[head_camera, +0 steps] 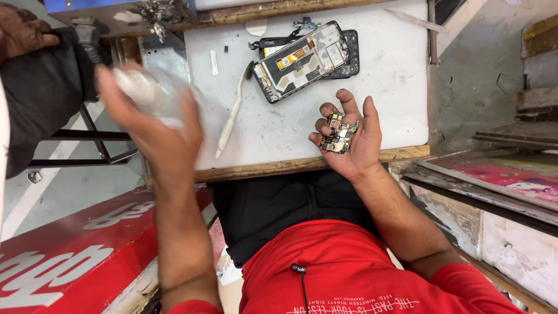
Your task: The person cleans a small electronic component with a cotton swab, then wipes the screen of a smartphone with a cloth. The person handles the component and phone on a workbench with tools and parts nearby.
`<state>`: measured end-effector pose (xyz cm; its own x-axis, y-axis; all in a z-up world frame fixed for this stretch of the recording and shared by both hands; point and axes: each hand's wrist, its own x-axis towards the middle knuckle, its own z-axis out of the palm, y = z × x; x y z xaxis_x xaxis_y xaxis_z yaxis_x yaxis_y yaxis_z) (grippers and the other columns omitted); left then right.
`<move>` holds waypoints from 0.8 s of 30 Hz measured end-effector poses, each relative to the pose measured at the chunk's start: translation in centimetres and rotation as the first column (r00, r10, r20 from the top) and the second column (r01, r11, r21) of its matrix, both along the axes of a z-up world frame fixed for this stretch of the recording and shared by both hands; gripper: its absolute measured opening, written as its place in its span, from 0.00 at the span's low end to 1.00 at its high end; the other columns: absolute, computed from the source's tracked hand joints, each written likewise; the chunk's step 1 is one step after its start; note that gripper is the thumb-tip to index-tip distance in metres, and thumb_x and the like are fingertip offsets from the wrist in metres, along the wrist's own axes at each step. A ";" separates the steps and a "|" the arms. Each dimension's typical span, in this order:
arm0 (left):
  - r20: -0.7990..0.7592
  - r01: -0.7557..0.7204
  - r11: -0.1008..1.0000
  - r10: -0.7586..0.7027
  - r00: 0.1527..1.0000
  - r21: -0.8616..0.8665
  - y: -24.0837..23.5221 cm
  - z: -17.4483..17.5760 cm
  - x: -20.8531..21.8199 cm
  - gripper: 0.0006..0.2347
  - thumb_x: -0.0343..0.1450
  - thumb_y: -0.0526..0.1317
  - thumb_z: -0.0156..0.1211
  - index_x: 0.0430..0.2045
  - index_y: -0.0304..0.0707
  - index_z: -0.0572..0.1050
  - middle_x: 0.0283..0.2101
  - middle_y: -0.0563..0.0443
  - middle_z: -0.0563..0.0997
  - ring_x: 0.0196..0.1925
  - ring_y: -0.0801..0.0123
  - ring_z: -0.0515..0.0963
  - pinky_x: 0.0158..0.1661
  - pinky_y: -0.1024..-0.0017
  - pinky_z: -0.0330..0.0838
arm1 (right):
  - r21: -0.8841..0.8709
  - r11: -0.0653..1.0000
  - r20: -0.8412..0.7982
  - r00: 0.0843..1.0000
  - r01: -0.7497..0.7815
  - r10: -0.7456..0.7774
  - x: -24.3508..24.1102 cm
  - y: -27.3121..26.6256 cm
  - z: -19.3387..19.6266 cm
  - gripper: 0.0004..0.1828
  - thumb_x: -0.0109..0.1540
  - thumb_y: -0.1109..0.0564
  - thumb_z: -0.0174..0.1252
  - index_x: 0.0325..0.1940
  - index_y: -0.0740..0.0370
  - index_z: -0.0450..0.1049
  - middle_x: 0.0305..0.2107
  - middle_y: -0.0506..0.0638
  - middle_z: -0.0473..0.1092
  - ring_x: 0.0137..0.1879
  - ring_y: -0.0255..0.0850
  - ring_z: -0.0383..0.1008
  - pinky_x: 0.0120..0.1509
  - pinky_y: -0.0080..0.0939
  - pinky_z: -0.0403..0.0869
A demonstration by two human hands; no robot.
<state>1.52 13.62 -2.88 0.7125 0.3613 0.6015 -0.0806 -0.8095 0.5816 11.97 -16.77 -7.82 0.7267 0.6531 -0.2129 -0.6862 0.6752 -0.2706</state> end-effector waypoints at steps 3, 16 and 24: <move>-0.087 -0.126 0.983 0.139 0.986 0.136 4.7 -2.2 2.3 0.43 0.77 0.28 0.67 0.74 0.43 0.33 0.77 0.37 0.49 0.77 0.47 0.55 0.80 0.57 0.50 | -0.045 0.999 0.001 1.000 0.014 -0.014 -0.1 0.1 0.2 0.26 0.75 0.31 0.41 0.62 0.50 0.68 0.48 0.52 0.70 0.42 0.40 0.72 0.53 0.53 0.76; -0.387 -0.092 0.965 0.185 0.903 0.245 -6.3 -1.7 -1.4 0.21 0.70 0.39 0.72 0.56 0.31 0.74 0.41 0.46 0.79 0.42 0.54 0.79 0.42 0.58 0.75 | -0.068 0.997 -0.042 0.999 0.028 -0.031 0.1 0.5 0.0 0.25 0.73 0.31 0.45 0.60 0.48 0.68 0.40 0.50 0.71 0.55 0.48 0.74 0.68 0.61 0.74; -0.526 -0.047 0.990 -0.031 0.850 -0.135 -9.5 1.0 -3.5 0.15 0.76 0.32 0.57 0.57 0.28 0.69 0.42 0.40 0.81 0.42 0.53 0.83 0.41 0.63 0.79 | -0.047 0.996 -0.061 0.995 0.079 -0.082 0.0 0.2 -0.2 0.24 0.73 0.32 0.44 0.61 0.48 0.68 0.35 0.47 0.67 0.59 0.49 0.74 0.71 0.59 0.73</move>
